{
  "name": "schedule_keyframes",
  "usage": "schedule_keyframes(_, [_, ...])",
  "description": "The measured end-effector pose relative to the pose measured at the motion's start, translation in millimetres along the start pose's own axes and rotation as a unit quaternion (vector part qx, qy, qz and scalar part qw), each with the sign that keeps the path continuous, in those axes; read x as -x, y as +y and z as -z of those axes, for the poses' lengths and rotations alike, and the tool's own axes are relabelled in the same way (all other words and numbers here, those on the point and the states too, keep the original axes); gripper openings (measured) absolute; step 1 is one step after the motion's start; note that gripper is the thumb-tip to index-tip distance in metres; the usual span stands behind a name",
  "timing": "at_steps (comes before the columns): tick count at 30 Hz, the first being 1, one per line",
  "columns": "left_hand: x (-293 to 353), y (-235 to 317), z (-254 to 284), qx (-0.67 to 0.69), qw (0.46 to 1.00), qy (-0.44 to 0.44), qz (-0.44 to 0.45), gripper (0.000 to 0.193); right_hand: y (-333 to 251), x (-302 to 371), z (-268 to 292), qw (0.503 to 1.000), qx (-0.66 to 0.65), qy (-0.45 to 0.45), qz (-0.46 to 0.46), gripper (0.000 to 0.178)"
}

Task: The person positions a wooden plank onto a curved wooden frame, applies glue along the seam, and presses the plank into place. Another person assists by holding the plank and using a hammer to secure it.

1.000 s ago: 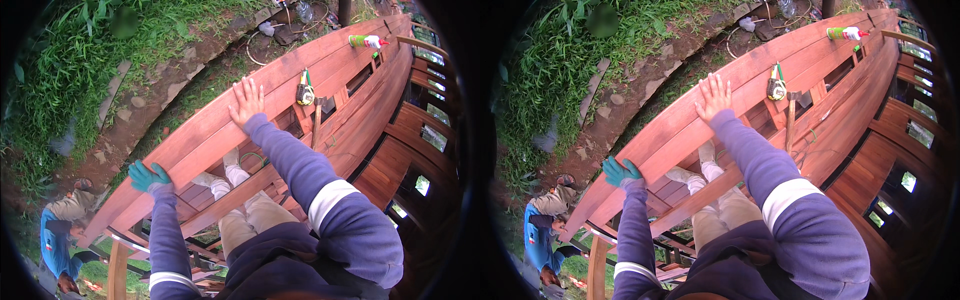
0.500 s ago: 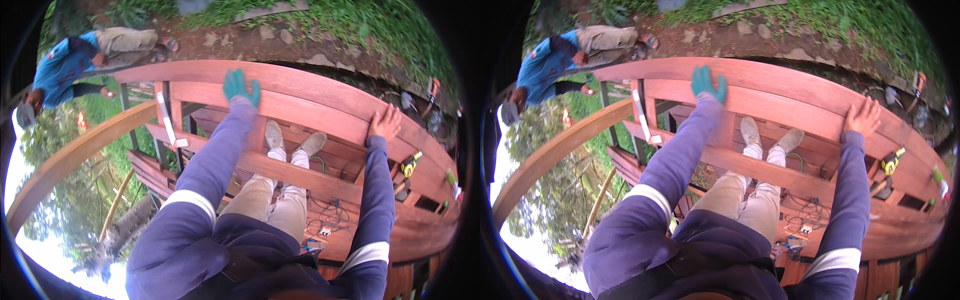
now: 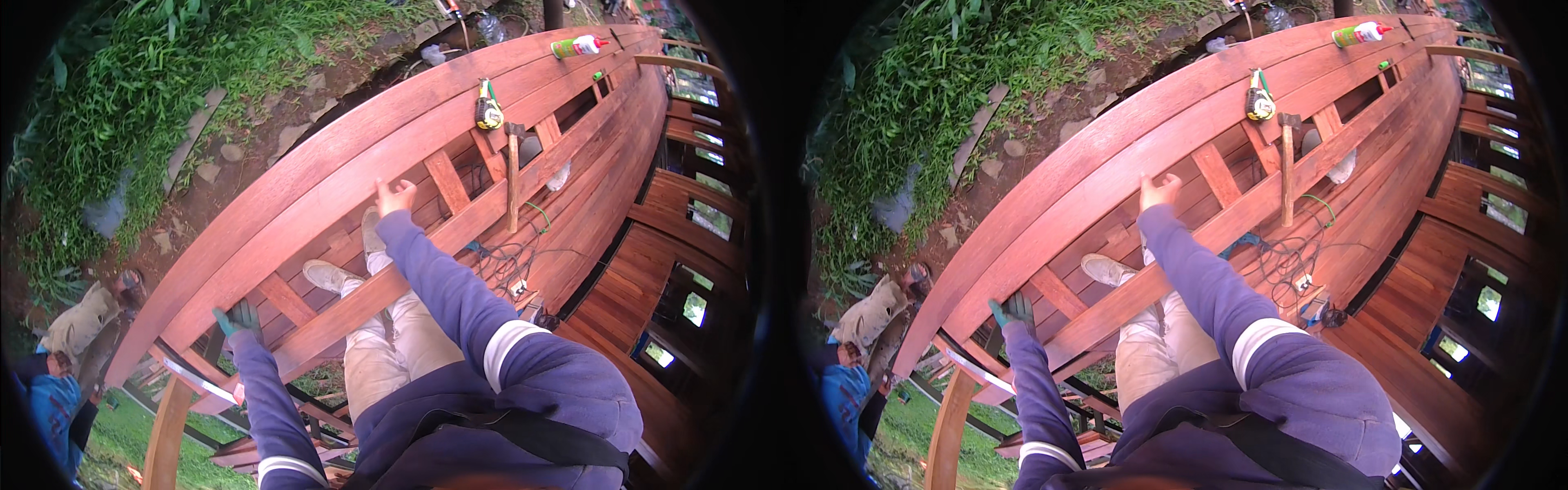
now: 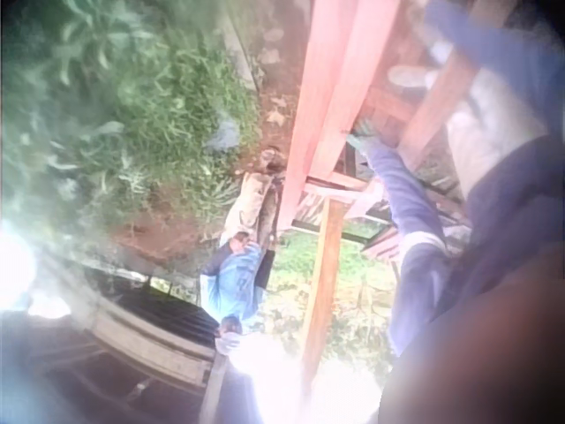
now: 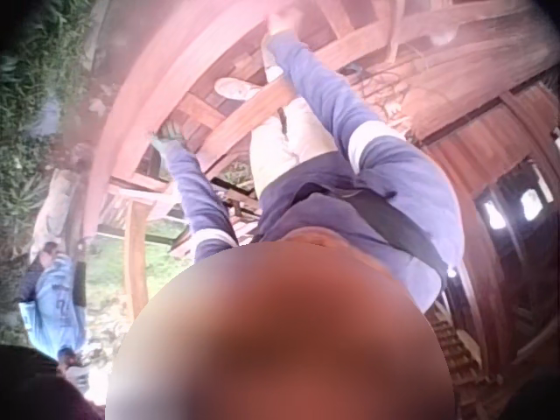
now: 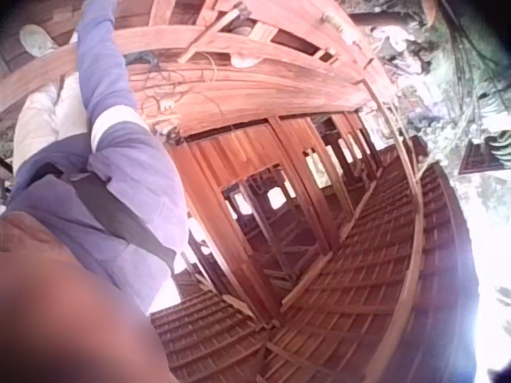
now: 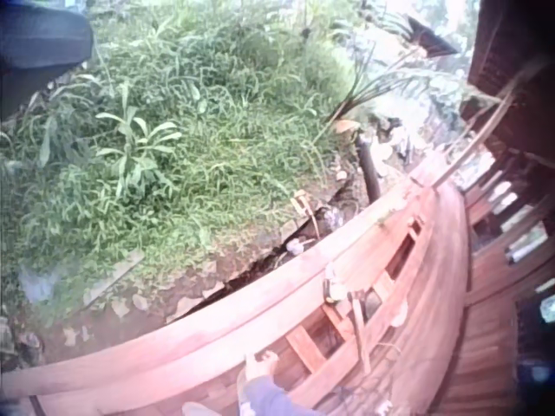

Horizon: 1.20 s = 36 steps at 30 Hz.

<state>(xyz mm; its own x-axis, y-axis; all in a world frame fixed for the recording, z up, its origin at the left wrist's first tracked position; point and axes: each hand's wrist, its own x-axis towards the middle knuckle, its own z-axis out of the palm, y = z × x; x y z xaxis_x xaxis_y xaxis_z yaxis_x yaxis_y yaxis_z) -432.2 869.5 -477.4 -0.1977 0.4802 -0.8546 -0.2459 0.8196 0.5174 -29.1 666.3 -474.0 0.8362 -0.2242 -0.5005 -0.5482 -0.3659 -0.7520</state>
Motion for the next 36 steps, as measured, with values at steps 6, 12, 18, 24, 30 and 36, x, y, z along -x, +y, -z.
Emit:
schedule_keyframes(6, [-18,-18,-38,0.17,0.982,-0.053,-0.061,0.064,6,-31,-17,0.938,-0.254,-0.153,-0.178,0.055])
schedule_keyframes(12, [-8,-14,-39,0.11,0.992,-0.037,-0.043,0.066,12,-34,-14,0.955,-0.212,-0.158,-0.135,0.051])
schedule_keyframes(18, [2,-10,-35,0.13,0.99,-0.054,-0.028,0.074,18,-40,-14,0.949,-0.202,-0.172,-0.169,0.055])
schedule_keyframes(24, [9,-36,-53,0.116,0.986,-0.118,-0.009,0.071,23,-41,-19,0.958,-0.169,-0.16,-0.169,0.051])
schedule_keyframes(30, [11,-51,-64,0.132,0.98,-0.12,-0.083,0.066,24,-38,-22,0.955,-0.179,-0.166,-0.166,0.058])
schedule_keyframes(36, [4,-47,-57,0.115,0.982,-0.131,-0.076,0.064,23,-38,-21,0.957,-0.157,-0.172,-0.171,0.067])
